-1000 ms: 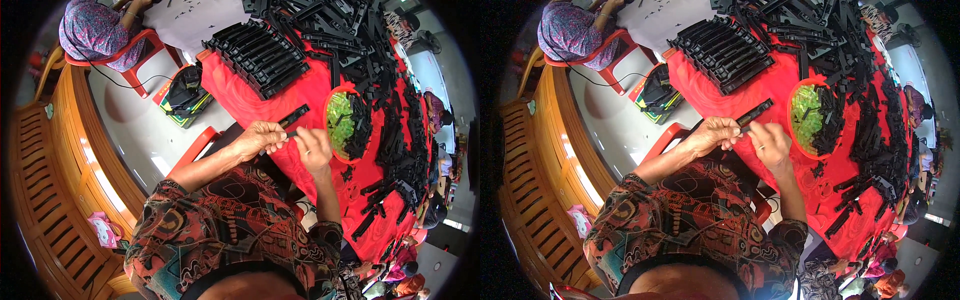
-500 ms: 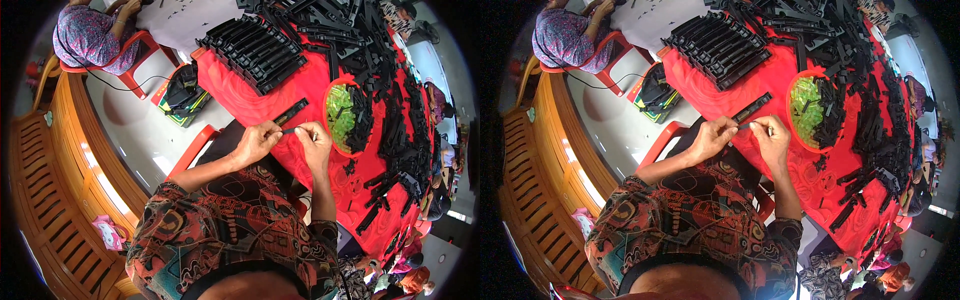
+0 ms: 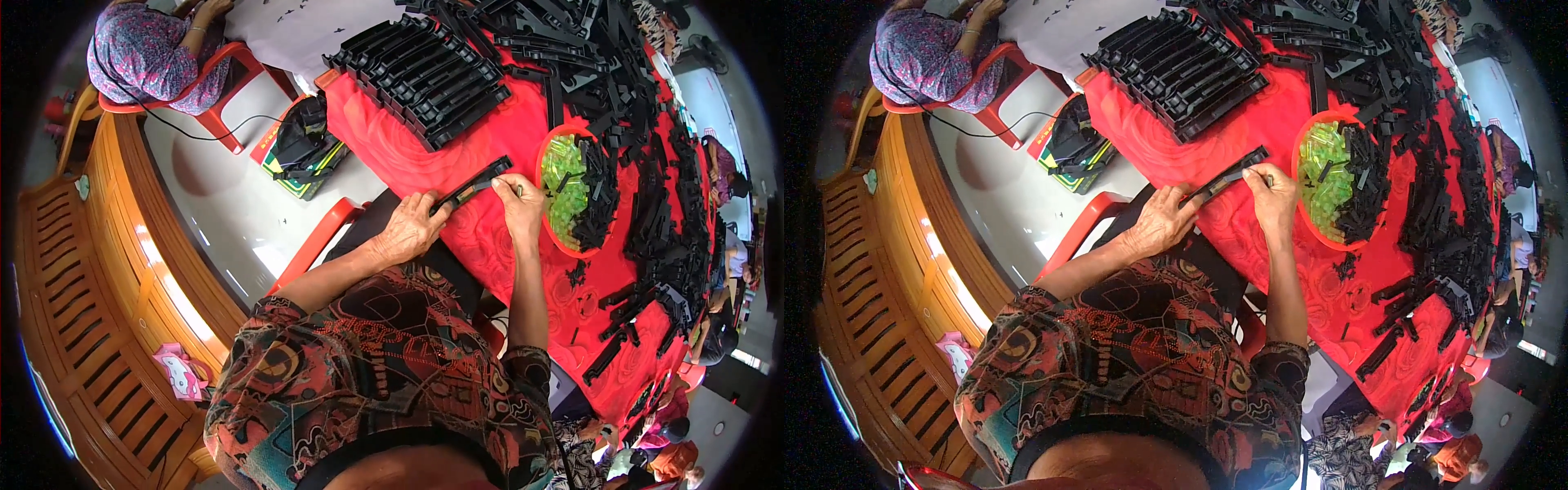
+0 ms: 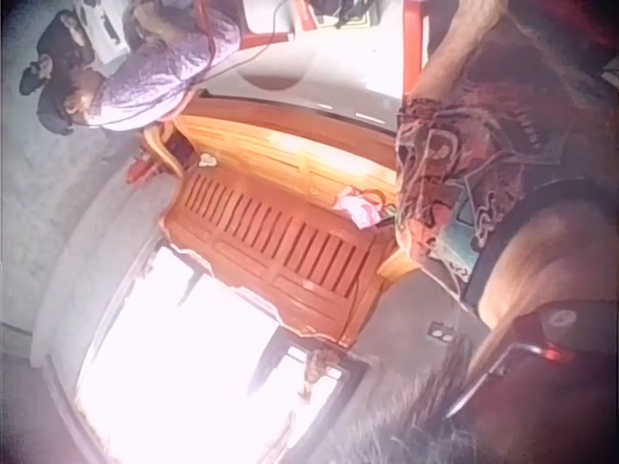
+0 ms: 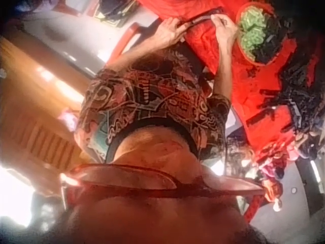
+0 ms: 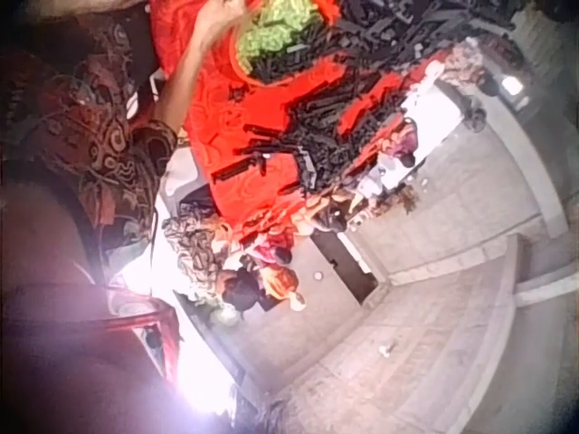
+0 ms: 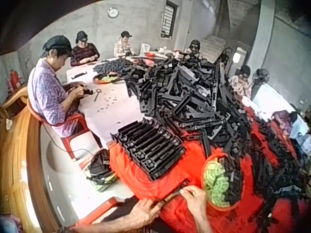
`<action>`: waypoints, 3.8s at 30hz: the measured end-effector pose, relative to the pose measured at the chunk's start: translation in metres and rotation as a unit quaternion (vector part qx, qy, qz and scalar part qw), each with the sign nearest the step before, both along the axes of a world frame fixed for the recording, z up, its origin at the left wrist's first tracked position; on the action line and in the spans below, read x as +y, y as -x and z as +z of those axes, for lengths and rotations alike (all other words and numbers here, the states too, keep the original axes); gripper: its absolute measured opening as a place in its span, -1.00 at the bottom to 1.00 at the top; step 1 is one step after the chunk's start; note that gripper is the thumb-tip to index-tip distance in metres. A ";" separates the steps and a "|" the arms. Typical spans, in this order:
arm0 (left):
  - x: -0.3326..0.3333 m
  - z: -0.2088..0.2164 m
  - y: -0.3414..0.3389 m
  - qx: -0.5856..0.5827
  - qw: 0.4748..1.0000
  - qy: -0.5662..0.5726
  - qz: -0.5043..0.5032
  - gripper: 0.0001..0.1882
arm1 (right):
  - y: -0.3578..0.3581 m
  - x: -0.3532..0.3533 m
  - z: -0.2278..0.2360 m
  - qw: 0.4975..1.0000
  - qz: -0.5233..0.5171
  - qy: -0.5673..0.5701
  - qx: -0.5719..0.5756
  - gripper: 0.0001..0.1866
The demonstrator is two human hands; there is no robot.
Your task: The person assembles plastic toy gun components by hand, specifically magazine-like parts, on a workshop table.
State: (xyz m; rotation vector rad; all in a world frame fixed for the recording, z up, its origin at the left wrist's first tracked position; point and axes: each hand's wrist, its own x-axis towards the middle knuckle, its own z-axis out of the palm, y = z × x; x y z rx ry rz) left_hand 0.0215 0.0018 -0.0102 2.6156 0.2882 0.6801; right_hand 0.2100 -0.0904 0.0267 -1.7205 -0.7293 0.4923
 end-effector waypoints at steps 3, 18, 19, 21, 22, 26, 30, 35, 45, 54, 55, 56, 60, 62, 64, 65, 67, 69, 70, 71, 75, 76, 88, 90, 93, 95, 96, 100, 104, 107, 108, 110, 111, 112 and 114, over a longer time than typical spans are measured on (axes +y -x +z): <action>-0.001 -0.010 0.000 0.002 1.000 0.023 -0.005 -0.59 | 0.001 0.003 0.005 0.997 0.026 0.053 -0.053 -0.97; -0.001 -0.008 0.001 -0.014 0.999 -0.030 0.019 -0.59 | 0.012 0.011 0.017 0.984 0.089 0.107 -0.114 -0.92; -0.001 -0.006 0.001 -0.009 0.998 -0.051 0.021 -0.58 | 0.012 0.011 0.016 0.984 0.089 0.107 -0.114 -0.92; -0.001 0.002 0.000 0.031 0.999 -0.043 0.014 -0.54 | 0.011 0.009 0.012 0.988 0.062 0.100 -0.097 -0.93; -0.001 0.005 0.000 0.072 0.997 -0.034 0.007 -0.50 | 0.011 0.009 0.010 0.988 0.062 0.099 -0.097 -0.93; 0.001 0.016 -0.006 0.097 0.993 -0.067 -0.008 -0.38 | 0.009 0.005 0.002 0.992 0.020 0.084 -0.091 -0.91; 0.008 0.025 -0.010 0.165 0.984 -0.062 -0.025 -0.32 | 0.011 0.008 0.001 0.995 -0.058 -0.087 -0.005 -0.90; 0.010 0.023 -0.011 0.160 0.985 -0.050 -0.031 -0.34 | 0.015 0.024 0.035 0.931 -0.095 -0.291 0.198 -0.89; 0.009 0.014 -0.012 0.130 0.989 -0.071 -0.020 -0.41 | 0.041 0.044 0.011 0.955 -0.002 -0.258 0.145 -0.91; 0.009 0.007 -0.012 0.100 0.994 -0.035 -0.019 -0.46 | 0.043 0.044 0.018 0.958 -0.021 -0.242 0.154 -0.88; 0.008 0.007 -0.012 0.094 0.995 -0.035 -0.021 -0.47 | 0.044 0.044 0.017 0.958 -0.021 -0.242 0.155 -0.88; 0.008 0.007 -0.012 0.095 0.995 -0.035 -0.021 -0.47 | 0.044 0.045 0.016 0.958 -0.020 -0.240 0.155 -0.88; 0.010 0.011 -0.012 0.100 0.995 -0.002 -0.026 -0.50 | 0.046 0.044 0.005 0.968 -0.026 -0.231 0.091 -0.88; 0.011 0.013 -0.012 0.098 0.995 0.002 -0.028 -0.51 | 0.047 0.042 0.005 0.972 -0.027 -0.220 0.076 -0.88; 0.012 0.014 -0.013 0.098 0.995 -0.003 -0.031 -0.53 | 0.048 0.042 0.004 0.975 -0.028 -0.210 0.062 -0.89; 0.012 0.013 -0.013 0.099 0.995 -0.003 -0.031 -0.53 | 0.048 0.042 0.003 0.977 -0.032 -0.203 0.056 -0.89; 0.013 0.012 -0.013 0.084 0.996 0.004 -0.042 -0.54 | 0.048 0.043 0.001 0.979 -0.036 -0.195 0.049 -0.89; 0.013 0.014 -0.014 0.094 0.995 0.006 -0.043 -0.54 | 0.048 0.044 -0.001 0.977 -0.044 -0.201 0.050 -0.89; 0.014 0.016 -0.014 0.104 0.994 0.009 -0.042 -0.53 | 0.048 0.045 -0.002 0.978 -0.045 -0.199 0.050 -0.89; 0.015 0.017 -0.015 0.104 0.994 0.010 -0.044 -0.53 | 0.048 0.046 -0.004 0.980 -0.045 -0.192 0.038 -0.89; 0.017 0.017 -0.014 0.099 0.994 0.010 -0.049 -0.54 | 0.048 0.048 -0.004 0.981 -0.049 -0.183 0.052 -0.88; 0.018 0.017 -0.014 0.101 0.994 0.015 -0.050 -0.55 | 0.047 0.048 -0.003 0.981 -0.050 -0.181 0.052 -0.88; 0.010 0.013 -0.011 0.076 0.997 0.025 -0.010 -0.49 | 0.044 0.055 -0.002 0.975 -0.017 -0.219 0.046 -0.91; 0.007 0.009 -0.010 0.059 0.998 0.034 0.000 -0.51 | 0.041 0.054 0.004 0.952 -0.031 -0.268 0.146 -0.92; 0.009 0.011 -0.003 0.036 0.998 0.054 0.011 -0.56 | 0.033 0.046 0.033 0.951 -0.063 -0.277 0.121 -0.93; 0.012 0.012 0.002 0.028 0.998 0.061 0.003 -0.58 | 0.019 0.033 0.045 0.976 -0.043 -0.181 0.111 -0.92; 0.014 0.009 0.004 0.012 0.998 0.057 -0.005 -0.59 | 0.012 0.027 0.044 0.986 -0.031 -0.117 0.112 -0.92; 0.012 0.004 0.005 -0.014 0.998 0.047 -0.029 -0.60 | 0.007 0.011 0.019 1.000 0.016 0.022 0.012 -0.92; 0.011 0.002 0.006 -0.003 0.998 0.064 -0.023 -0.60 | 0.009 0.012 0.003 0.999 0.035 0.018 -0.010 -0.90; 0.011 0.001 0.007 0.022 0.996 0.080 -0.023 -0.58 | 0.011 0.015 -0.001 0.998 0.045 0.038 -0.020 -0.90; 0.011 -0.001 0.007 0.014 0.996 0.086 -0.023 -0.58 | 0.012 0.016 -0.001 0.996 0.053 0.061 -0.033 -0.91; 0.010 0.001 0.007 0.006 0.995 0.092 -0.024 -0.58 | 0.014 0.017 -0.003 0.994 0.057 0.083 -0.049 -0.92; 0.009 0.003 0.007 0.027 0.995 0.099 -0.018 -0.62 | 0.014 0.017 -0.005 0.994 0.058 0.084 -0.049 -0.92; 0.009 0.004 0.007 0.048 0.993 0.105 -0.012 -0.65 | 0.014 0.017 -0.008 0.995 0.048 0.078 -0.045 -0.91; 0.009 0.003 0.007 0.049 0.993 0.102 -0.012 -0.66 | 0.013 0.018 -0.010 0.996 0.039 0.072 -0.041 -0.91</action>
